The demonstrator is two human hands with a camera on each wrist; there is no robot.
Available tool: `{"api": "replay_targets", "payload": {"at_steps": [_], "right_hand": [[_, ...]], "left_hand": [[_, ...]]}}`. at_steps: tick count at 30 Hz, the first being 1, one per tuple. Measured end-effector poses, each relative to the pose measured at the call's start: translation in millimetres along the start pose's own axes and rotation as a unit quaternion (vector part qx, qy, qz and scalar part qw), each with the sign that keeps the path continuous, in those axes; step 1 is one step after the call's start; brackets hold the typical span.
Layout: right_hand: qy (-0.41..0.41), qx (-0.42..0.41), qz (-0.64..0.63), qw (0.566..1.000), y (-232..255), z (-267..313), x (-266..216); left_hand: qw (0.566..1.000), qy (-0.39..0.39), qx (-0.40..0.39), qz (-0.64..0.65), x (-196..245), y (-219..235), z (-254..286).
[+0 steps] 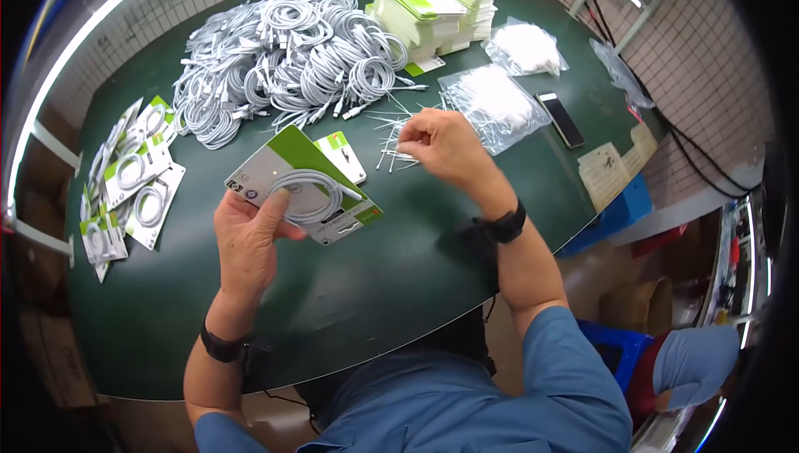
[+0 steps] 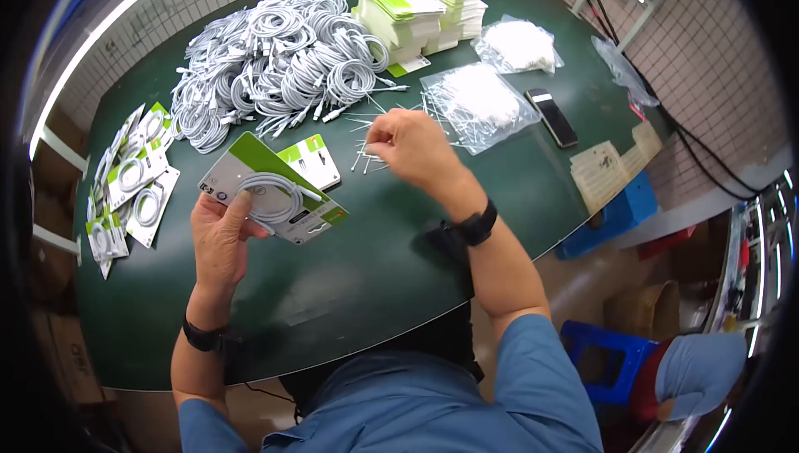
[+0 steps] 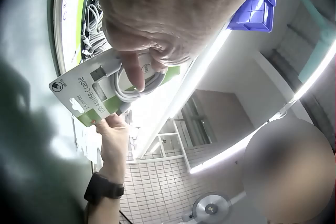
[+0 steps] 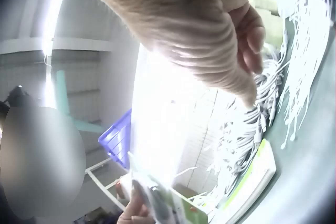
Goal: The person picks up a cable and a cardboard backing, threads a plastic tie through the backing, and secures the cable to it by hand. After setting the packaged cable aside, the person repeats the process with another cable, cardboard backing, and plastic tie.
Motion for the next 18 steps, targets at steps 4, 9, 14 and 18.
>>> {"api": "replay_targets", "payload": {"at_steps": [4, 9, 14, 18], "right_hand": [[-0.030, -0.058, 0.194, 0.979, 6.3, -7.1, 37.9], [-0.067, -0.115, 0.257, 0.957, -2.8, -8.1, 53.6], [0.004, -0.084, 0.256, 0.963, -11.1, -7.8, 56.4], [-0.012, -0.076, 0.250, 0.965, -5.7, -5.6, 41.2]], "left_hand": [[1.000, -0.016, 0.018, 0.002, 2.6, 1.3, -3.1], [0.999, -0.026, 0.017, 0.013, 2.5, 1.3, -0.3], [0.999, -0.045, -0.005, -0.006, 3.6, -0.3, 1.1], [0.996, -0.075, -0.016, -0.037, 10.2, -1.9, 1.0]]}}
Point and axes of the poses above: each hand's wrist, its own z-axis away from the middle knuckle, its own y-axis out of the back of the hand, x = y × z, the point moved 5 cm from there along -z, towards the middle knuckle, and after that the axes turned 10 degrees about -y, right-handed, at the moved point
